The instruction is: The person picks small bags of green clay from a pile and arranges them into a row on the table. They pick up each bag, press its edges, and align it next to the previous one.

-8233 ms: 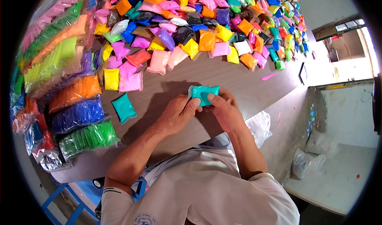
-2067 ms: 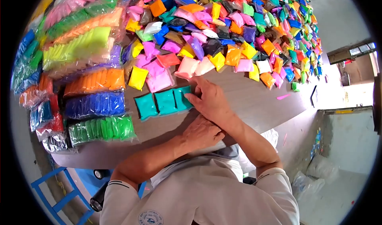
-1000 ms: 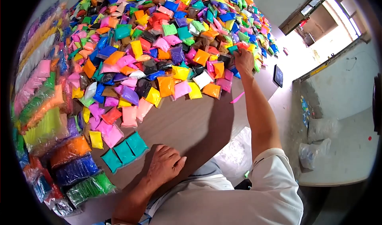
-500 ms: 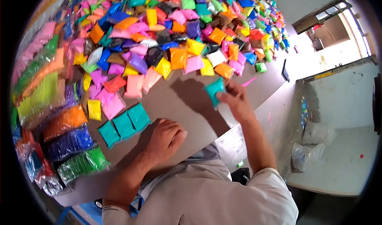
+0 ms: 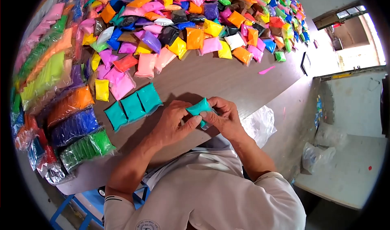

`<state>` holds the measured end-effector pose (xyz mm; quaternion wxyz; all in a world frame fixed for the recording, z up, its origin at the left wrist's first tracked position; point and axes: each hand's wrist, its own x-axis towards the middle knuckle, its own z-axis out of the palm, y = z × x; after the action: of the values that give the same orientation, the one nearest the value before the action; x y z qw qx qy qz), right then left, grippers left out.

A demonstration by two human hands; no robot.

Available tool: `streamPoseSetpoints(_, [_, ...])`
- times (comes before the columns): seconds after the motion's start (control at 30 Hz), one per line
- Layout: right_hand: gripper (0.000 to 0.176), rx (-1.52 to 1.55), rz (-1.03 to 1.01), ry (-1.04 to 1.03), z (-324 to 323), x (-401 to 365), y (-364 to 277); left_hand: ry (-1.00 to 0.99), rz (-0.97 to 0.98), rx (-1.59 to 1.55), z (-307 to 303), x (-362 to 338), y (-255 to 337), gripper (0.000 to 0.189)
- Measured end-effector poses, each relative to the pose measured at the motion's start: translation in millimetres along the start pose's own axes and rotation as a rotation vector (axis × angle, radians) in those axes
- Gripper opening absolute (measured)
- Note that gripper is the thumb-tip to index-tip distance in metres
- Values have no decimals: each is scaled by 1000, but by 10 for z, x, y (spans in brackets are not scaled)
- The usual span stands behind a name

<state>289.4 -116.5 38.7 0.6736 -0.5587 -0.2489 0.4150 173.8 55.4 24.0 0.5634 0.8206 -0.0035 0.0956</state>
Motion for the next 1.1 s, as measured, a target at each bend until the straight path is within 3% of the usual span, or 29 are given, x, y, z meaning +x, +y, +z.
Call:
streamPoseSetpoints(0.13, [22,0,86,-25,52,9,-64,96,6,-48,10,-2,30,37])
streamPoseSetpoints(0.23, [21,116,141,-1,80,35,-117,43,-6,-50,-25,19,65,36])
streamPoseSetpoints(0.33, [17,43,120,33,113,70,-106,-52,19,-7,-12,47,24,33])
streamPoseSetpoints(0.53, [16,-126,-71,-78,72,131,-43,26,128,54,2,44,59,28])
streamPoseSetpoints(0.63, [18,-141,-33,-76,50,127,-73,8,100,51,-10,37,43,32])
streamPoseSetpoints(0.73, [21,95,53,47,139,82,-151,-7,13,-82,-27,29,8,35])
streamPoseSetpoints(0.83, [22,127,136,67,67,-2,-44,-3,-100,-215,-67,57,89,38])
streamPoseSetpoints(1.1, [17,-32,-14,82,48,-58,11,-30,-33,-26,-33,12,23,39])
